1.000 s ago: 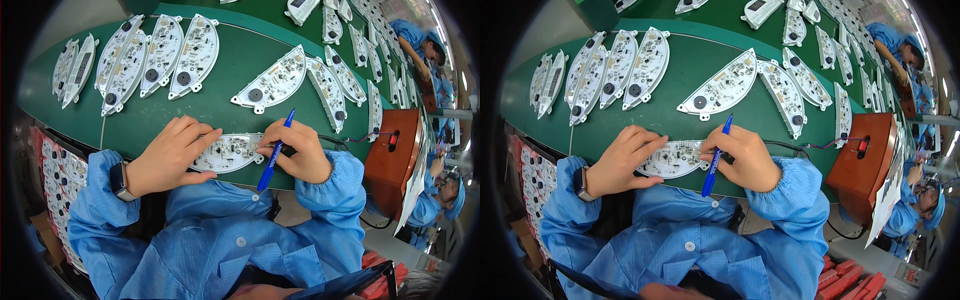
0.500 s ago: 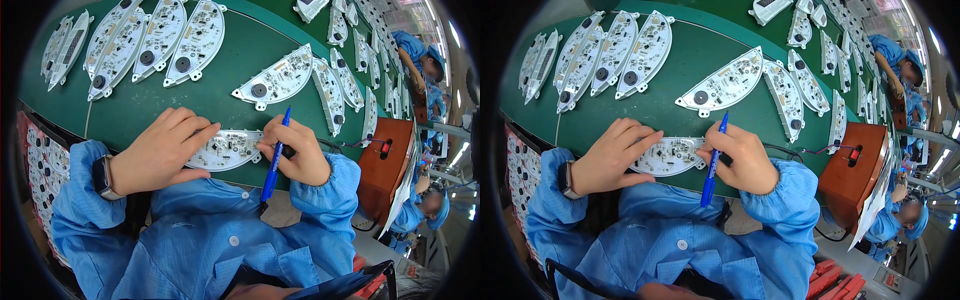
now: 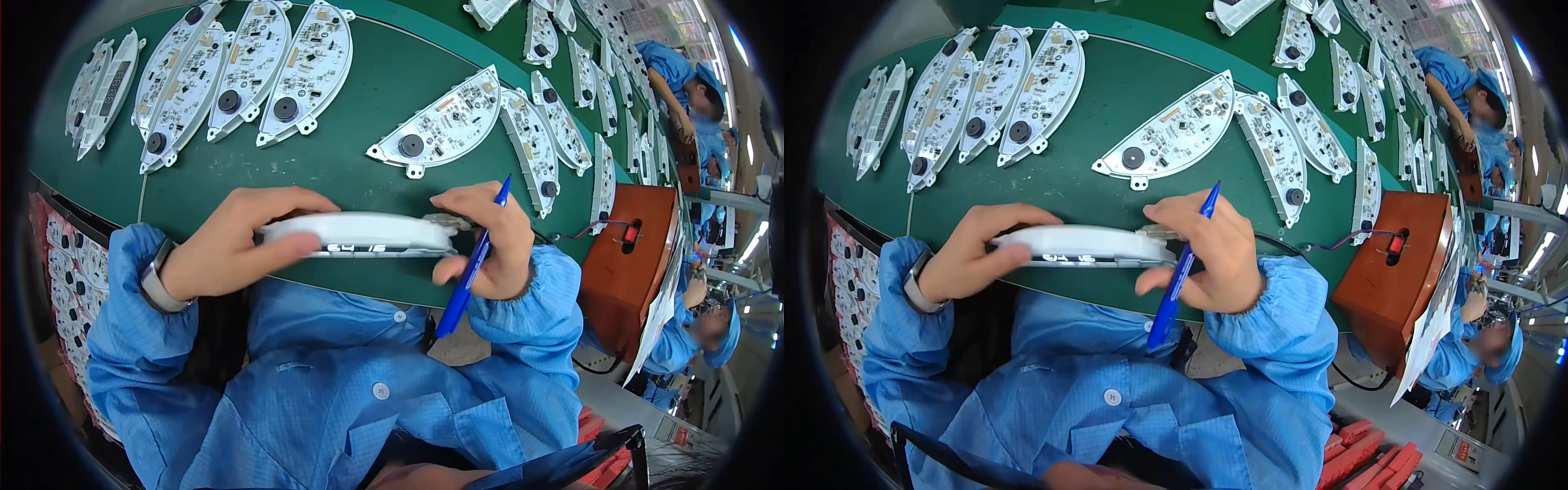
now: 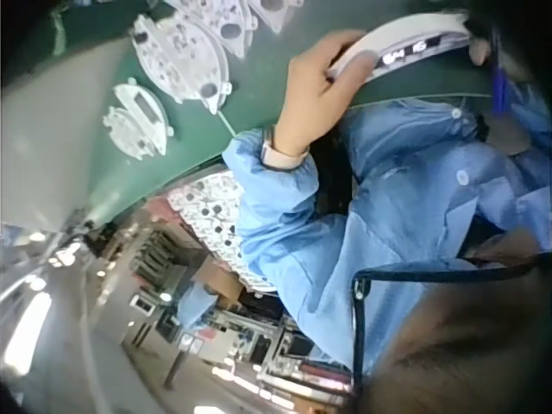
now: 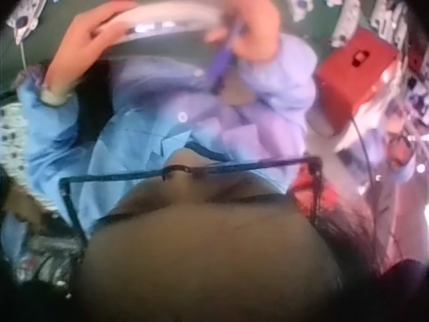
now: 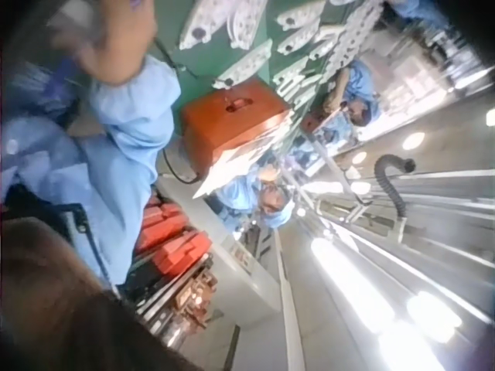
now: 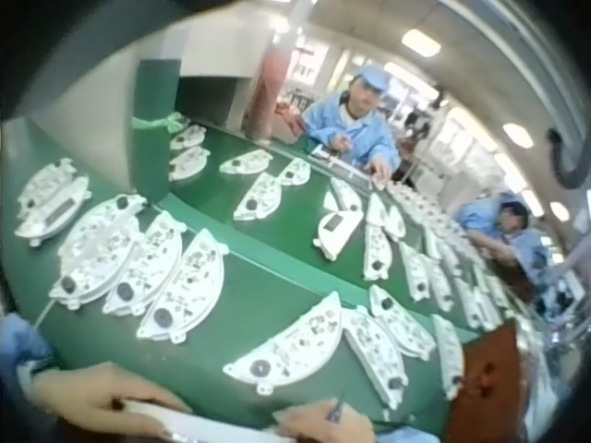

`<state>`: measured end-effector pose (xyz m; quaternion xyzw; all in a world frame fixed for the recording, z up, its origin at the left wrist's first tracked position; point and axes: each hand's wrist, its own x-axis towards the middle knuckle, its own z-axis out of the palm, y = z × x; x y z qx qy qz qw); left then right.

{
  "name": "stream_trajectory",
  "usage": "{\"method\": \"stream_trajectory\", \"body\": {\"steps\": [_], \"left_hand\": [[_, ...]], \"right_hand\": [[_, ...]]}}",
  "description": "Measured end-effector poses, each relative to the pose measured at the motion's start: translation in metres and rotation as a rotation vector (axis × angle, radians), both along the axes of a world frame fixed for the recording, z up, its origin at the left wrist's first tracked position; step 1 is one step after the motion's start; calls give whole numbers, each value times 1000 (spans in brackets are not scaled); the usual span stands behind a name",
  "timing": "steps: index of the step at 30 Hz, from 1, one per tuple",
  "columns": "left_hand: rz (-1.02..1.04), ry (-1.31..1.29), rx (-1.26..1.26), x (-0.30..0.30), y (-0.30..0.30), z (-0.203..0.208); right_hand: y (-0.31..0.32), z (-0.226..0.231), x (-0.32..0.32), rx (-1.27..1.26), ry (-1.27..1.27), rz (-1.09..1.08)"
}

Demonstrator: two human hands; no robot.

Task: The person tests digital display circuit boards by plugging in a power connector cable, pressing the display buttons by hand, and rearranging the boards on the assembly line.

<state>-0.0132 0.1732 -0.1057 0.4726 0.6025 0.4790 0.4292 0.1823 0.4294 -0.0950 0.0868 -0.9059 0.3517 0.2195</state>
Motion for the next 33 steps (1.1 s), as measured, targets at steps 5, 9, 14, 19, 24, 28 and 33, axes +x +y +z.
{"method": "stream_trajectory", "body": {"steps": [5,9,14,19,24,28,33], "left_hand": [[119,-482,-145,6,-1,-7],[113,-449,-135,7,-1,-11],[98,-444,-141,6,-3,-9],[106,-474,-153,7,-4,-6],[98,-486,-143,7,-5,-5],[90,-507,-145,7,-6,-4],[89,-500,-139,8,-6,-3]], "right_hand": [[-10,2,2,186,-9,35],[-11,3,3,185,5,35],[-11,2,1,180,42,32],[-11,5,1,182,49,51],[-10,5,1,192,37,50],[-10,6,2,203,34,51],[-9,6,2,192,26,58]]}}
